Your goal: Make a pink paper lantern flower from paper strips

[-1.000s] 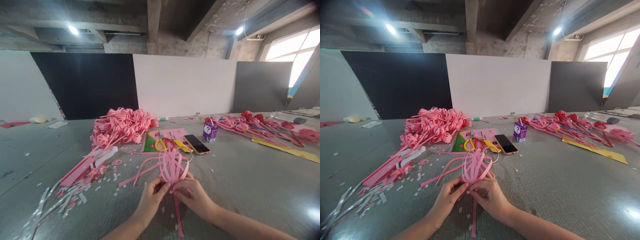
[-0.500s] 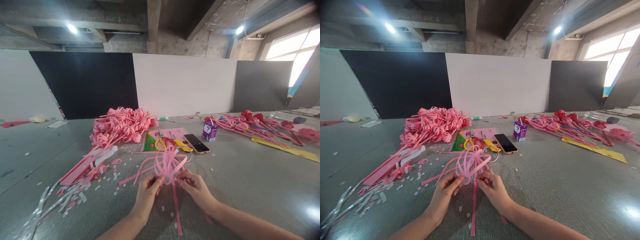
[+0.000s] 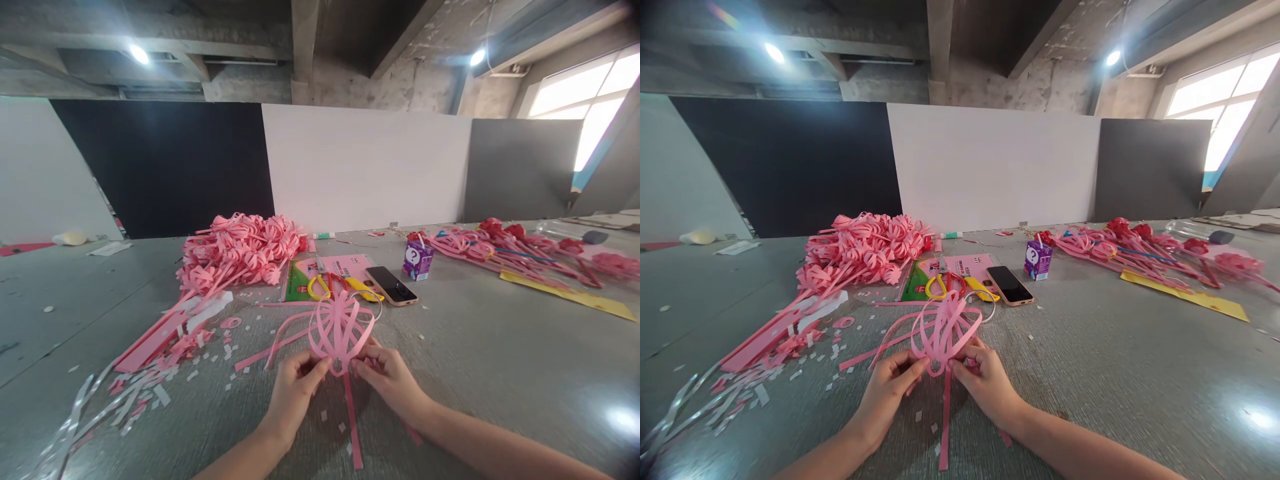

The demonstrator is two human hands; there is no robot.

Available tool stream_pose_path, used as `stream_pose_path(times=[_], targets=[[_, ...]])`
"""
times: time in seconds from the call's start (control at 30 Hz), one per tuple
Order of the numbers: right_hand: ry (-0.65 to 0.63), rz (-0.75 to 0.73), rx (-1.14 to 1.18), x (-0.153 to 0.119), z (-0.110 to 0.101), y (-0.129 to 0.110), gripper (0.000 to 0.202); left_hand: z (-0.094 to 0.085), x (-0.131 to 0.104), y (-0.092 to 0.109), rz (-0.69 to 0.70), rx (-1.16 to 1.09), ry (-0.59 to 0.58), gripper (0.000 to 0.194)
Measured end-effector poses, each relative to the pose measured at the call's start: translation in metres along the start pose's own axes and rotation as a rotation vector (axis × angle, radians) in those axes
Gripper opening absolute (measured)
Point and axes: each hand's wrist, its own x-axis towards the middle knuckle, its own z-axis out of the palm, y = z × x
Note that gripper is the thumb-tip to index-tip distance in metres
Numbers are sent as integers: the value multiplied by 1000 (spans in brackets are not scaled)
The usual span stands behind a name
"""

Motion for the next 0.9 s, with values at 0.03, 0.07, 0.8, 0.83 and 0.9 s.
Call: stream_pose_path(times=[0.03,0.07,0.8,0.83,0.9], targets=[[-2,4,-1,0,0,0,18,0,0,0,0,5,3,29],[-4,9,-1,0,0,0,18,0,0,0,2,11,5,29],[-51,-84,13,1,0,-1,12,3,1,3,34,53,-15,23],[-54,-96,19,1,-1,-1,13,3,0,3,37,58,-16,23],[-69,-122,20,2,-1,0,13,3,0,4,38,67,-25,22]])
